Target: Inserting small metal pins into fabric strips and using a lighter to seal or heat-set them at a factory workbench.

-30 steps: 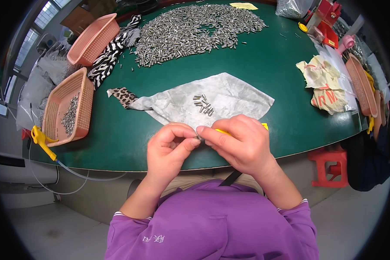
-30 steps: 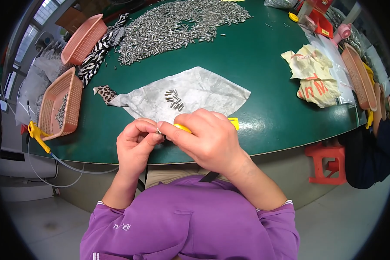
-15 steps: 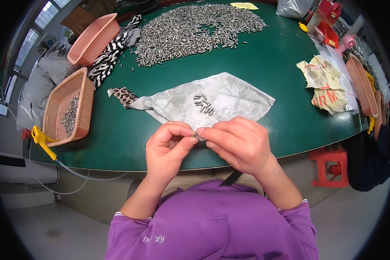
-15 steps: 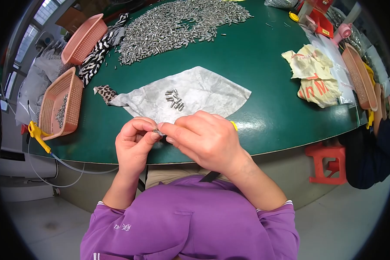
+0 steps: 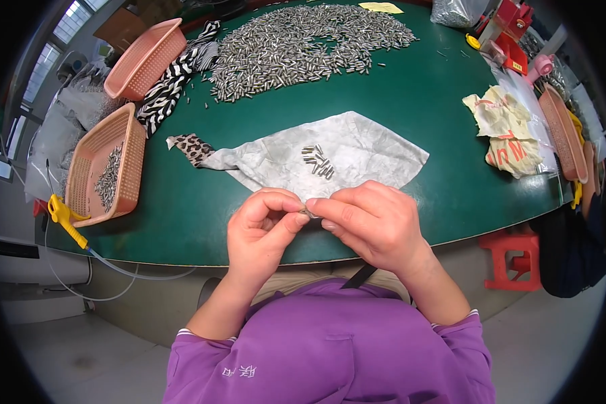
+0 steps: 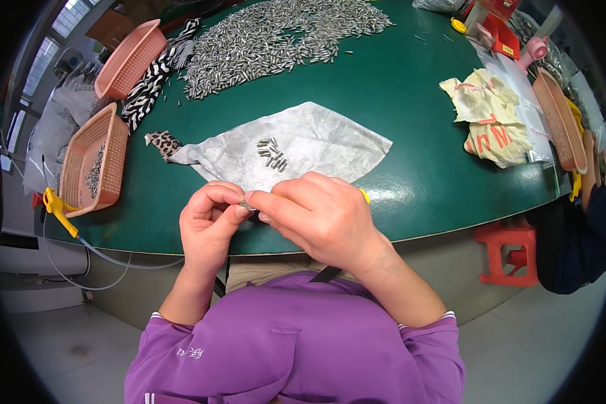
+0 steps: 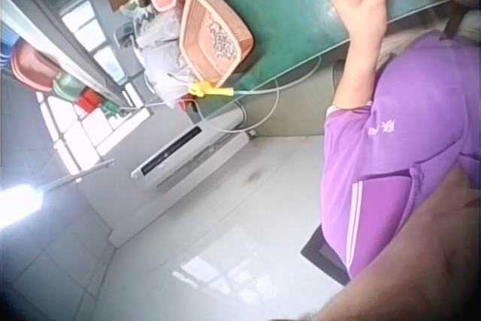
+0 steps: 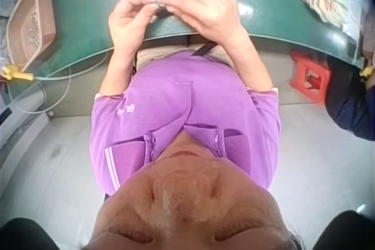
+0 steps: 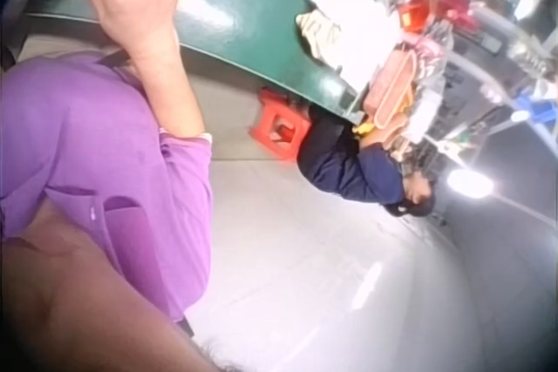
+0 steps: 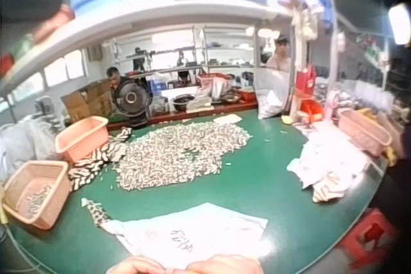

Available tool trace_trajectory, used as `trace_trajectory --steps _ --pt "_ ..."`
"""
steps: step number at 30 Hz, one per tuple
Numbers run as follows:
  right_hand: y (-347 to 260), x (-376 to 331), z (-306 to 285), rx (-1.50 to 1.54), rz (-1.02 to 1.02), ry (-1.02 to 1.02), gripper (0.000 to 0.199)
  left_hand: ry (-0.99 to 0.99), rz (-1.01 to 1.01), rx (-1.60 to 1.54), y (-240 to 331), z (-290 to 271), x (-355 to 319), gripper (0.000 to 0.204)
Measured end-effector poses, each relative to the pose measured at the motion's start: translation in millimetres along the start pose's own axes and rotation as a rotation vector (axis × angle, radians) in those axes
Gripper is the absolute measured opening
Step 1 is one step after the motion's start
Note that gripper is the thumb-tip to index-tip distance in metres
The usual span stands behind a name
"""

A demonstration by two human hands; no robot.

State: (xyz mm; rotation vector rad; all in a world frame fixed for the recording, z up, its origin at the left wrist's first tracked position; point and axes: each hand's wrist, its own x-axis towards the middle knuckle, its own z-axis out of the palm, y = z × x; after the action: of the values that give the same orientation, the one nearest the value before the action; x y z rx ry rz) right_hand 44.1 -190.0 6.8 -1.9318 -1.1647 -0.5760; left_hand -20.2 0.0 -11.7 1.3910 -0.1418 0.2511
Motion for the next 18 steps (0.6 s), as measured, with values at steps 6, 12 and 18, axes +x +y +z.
trace_trajectory --steps 6,12,18 --pt "0.7 0.4 0.2 -0.032 -0.026 0.004 0.029 0.001 0.018 0.043 1.1 -1.0 0.0 0.013" --pt "1.9 2.6 -0.2 -0.044 -0.023 0.001 0.029 -0.031 0.005 0.124 0.7 -0.5 1.2 0.012" --pt "1.5 1.7 -1.1 0.013 -0.016 0.017 0.027 0.013 -0.024 -0.018 -0.9 -1.1 -0.4 0.013"
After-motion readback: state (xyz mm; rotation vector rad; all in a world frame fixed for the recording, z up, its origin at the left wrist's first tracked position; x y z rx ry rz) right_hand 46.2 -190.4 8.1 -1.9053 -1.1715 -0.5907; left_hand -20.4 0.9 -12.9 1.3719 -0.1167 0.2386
